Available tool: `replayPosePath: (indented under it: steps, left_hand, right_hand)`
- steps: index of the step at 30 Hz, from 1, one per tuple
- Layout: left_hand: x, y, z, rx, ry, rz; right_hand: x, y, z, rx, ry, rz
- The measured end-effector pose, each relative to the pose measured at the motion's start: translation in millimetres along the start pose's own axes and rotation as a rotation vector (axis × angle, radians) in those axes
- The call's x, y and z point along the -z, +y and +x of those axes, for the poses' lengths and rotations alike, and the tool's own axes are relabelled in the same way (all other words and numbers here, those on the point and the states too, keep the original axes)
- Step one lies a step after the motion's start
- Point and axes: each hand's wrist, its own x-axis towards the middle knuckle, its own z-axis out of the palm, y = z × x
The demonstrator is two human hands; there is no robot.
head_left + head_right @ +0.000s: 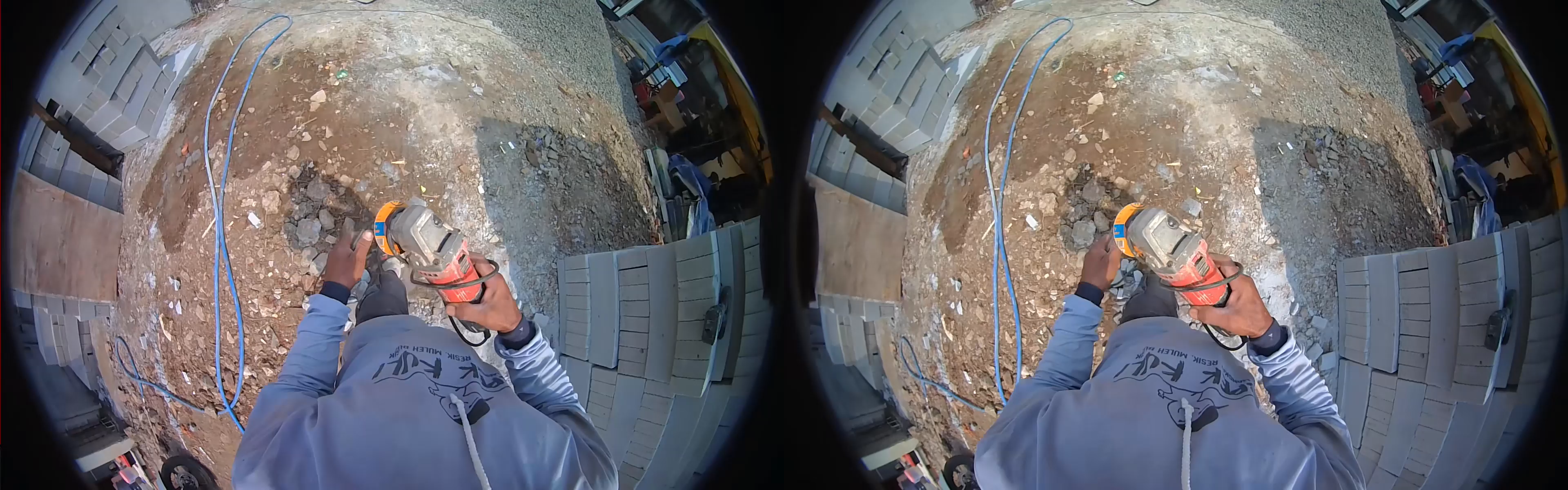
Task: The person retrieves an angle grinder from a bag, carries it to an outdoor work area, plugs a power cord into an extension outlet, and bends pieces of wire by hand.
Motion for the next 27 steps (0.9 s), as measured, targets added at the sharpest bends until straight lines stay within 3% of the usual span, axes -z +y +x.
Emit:
replayPosePath:
  steps: [1,3,4,7,8,10,12,16,20,23,24,27]
  left_hand:
    - [6.3,21.3,32.4,-0.131,-0.049,-0.060]
    - [32.1,62.3,80.4,0.142,-0.245,-0.224]
    - [35.3,64.6,107.0,0.005,-0.176,-0.274]
    - [85.4,96.0,185.0,0.036,-0.440,0.096]
    - [88.3,95.7,206.8,-0.206,-0.322,0.031]
    - [107.0,112.8,254.5,-0.214,-0.283,0.015]
    - [115.0,129.7,296.3,-0.219,-0.155,-0.171]
    - [87.9,140.9,406.7,-0.033,0.159,-0.307]
    - [49.9,124.0,551.3,0.020,0.203,-0.161]
    - [57.6,73.7,660.7,0.270,0.220,0.167]
    - [72.2,104.5,679.2,0.392,0.243,0.176]
    - [93.0,40.5,718.9,0.434,0.488,0.185]
  right_hand:
    - [16.9,-13.0,43.7,0.047,0.041,-0.017]
    - [51.9,-22.1,113.9,-0.011,0.144,-0.153]
    - [67.4,-26.5,144.4,-0.071,0.207,-0.148]
    - [116.7,-20.4,226.8,-0.144,0.349,-0.213]
    - [132.8,-13.2,246.5,-0.178,0.366,-0.240]
    - [157.0,-2.1,286.4,-0.261,0.344,-0.257]
    - [172.5,7.5,324.6,-0.294,0.272,-0.293]
    - [191.8,3.0,426.4,-0.358,-0.033,-0.707]
    - [206.2,-0.6,566.2,-0.161,-0.439,-0.736]
    - [218.2,-54.1,669.3,-0.095,-0.631,-0.565]
    - [224.9,-63.7,702.9,-0.143,-0.683,-0.446]
    - [245.6,-91.1,801.4,-0.087,-0.773,-0.275]
